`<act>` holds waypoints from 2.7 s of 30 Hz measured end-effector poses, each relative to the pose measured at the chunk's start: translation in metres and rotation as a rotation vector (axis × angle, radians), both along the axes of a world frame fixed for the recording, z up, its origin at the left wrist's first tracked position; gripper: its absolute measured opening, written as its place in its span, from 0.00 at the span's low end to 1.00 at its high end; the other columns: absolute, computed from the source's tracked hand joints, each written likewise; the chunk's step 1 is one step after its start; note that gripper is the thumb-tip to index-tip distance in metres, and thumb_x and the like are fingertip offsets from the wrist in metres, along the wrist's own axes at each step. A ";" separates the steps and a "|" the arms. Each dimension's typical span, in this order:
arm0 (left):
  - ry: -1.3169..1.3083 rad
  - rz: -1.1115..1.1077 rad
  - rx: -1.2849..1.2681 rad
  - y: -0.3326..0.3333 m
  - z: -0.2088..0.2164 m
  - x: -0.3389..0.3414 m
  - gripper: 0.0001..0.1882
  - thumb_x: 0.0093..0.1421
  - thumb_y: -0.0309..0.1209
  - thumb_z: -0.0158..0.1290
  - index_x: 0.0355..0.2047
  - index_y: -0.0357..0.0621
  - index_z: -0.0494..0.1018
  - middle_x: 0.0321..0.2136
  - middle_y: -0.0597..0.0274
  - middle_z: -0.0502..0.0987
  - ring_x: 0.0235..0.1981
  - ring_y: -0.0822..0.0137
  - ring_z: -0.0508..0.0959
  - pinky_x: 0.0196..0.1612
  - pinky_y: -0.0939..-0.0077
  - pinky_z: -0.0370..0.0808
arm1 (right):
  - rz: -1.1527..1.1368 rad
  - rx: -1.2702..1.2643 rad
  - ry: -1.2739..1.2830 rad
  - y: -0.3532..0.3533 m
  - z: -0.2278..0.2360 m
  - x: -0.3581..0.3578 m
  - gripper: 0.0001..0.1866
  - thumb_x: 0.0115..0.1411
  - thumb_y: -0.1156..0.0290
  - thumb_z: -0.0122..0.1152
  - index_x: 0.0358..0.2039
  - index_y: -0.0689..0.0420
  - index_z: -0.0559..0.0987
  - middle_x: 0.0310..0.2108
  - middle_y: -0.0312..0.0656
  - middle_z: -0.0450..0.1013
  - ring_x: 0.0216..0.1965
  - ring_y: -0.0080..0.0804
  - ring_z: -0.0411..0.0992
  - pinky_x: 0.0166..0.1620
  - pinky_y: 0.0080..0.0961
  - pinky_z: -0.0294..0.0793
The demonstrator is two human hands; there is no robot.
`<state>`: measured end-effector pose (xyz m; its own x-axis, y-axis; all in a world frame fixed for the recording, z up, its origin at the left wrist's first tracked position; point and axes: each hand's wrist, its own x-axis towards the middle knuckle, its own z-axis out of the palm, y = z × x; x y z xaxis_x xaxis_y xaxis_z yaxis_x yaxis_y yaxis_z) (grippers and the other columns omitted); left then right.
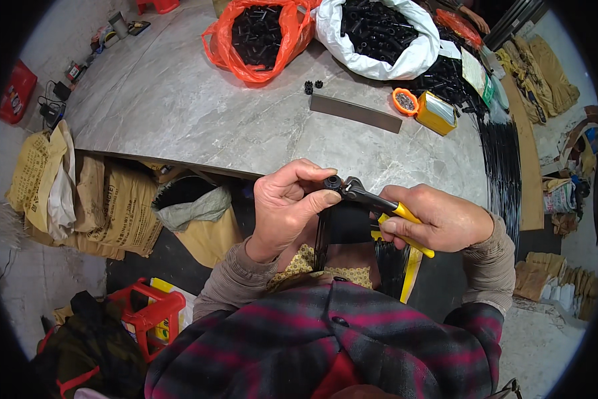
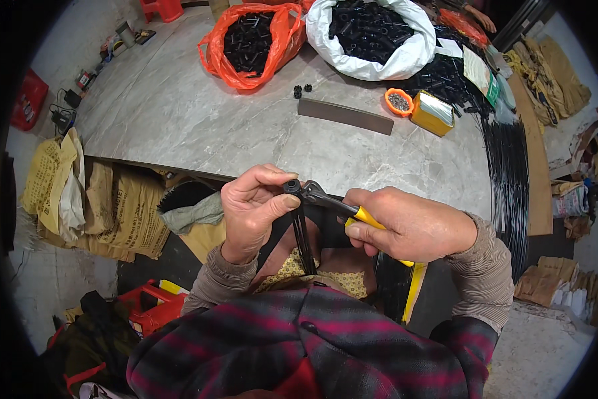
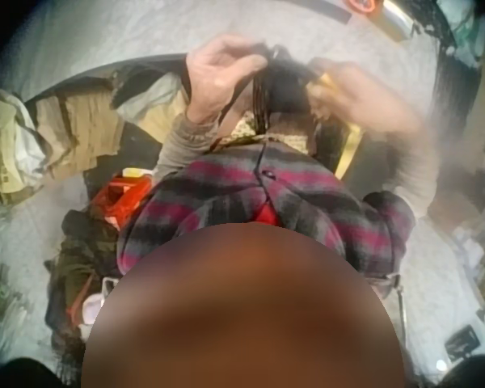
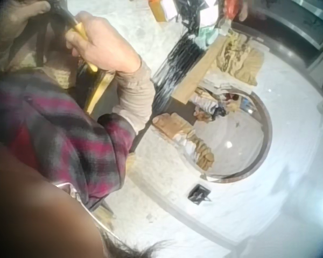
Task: The person is assembling and trimming the ribs for a folding fan or similar small frame using a central hub and pliers.
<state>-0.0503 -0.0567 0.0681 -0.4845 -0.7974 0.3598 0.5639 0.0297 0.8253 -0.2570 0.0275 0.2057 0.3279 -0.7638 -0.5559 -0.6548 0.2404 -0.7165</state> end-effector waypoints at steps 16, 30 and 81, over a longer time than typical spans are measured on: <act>0.013 -0.113 0.183 -0.006 0.001 0.007 0.15 0.56 0.14 0.60 0.44 0.28 0.74 0.36 0.46 0.81 0.39 0.62 0.83 0.46 0.68 0.80 | 0.143 -0.144 -0.108 -0.002 -0.004 -0.025 0.19 0.70 0.62 0.53 0.49 0.66 0.69 0.26 0.41 0.74 0.26 0.28 0.74 0.30 0.28 0.72; 0.007 -0.022 0.085 0.009 0.004 0.001 0.14 0.56 0.12 0.60 0.44 0.28 0.77 0.37 0.57 0.80 0.38 0.72 0.79 0.44 0.78 0.78 | 0.160 0.012 0.097 -0.011 0.019 -0.005 0.13 0.70 0.65 0.53 0.42 0.64 0.70 0.22 0.37 0.72 0.22 0.24 0.74 0.27 0.24 0.71; -0.623 -0.300 0.253 0.078 -0.138 0.021 0.04 0.58 0.23 0.62 0.33 0.38 0.77 0.31 0.67 0.78 0.35 0.75 0.77 0.41 0.78 0.74 | -0.248 -1.836 -0.644 0.146 0.039 -0.008 0.13 0.59 0.77 0.60 0.18 0.51 0.72 0.18 0.25 0.71 0.15 0.11 0.63 0.20 0.11 0.56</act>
<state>-0.0288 0.0210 -0.0700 -0.7492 -0.6207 -0.2312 -0.0580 -0.2863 0.9564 -0.2653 0.1738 0.2447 -0.0633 -0.2350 0.9699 -0.3122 -0.9184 -0.2429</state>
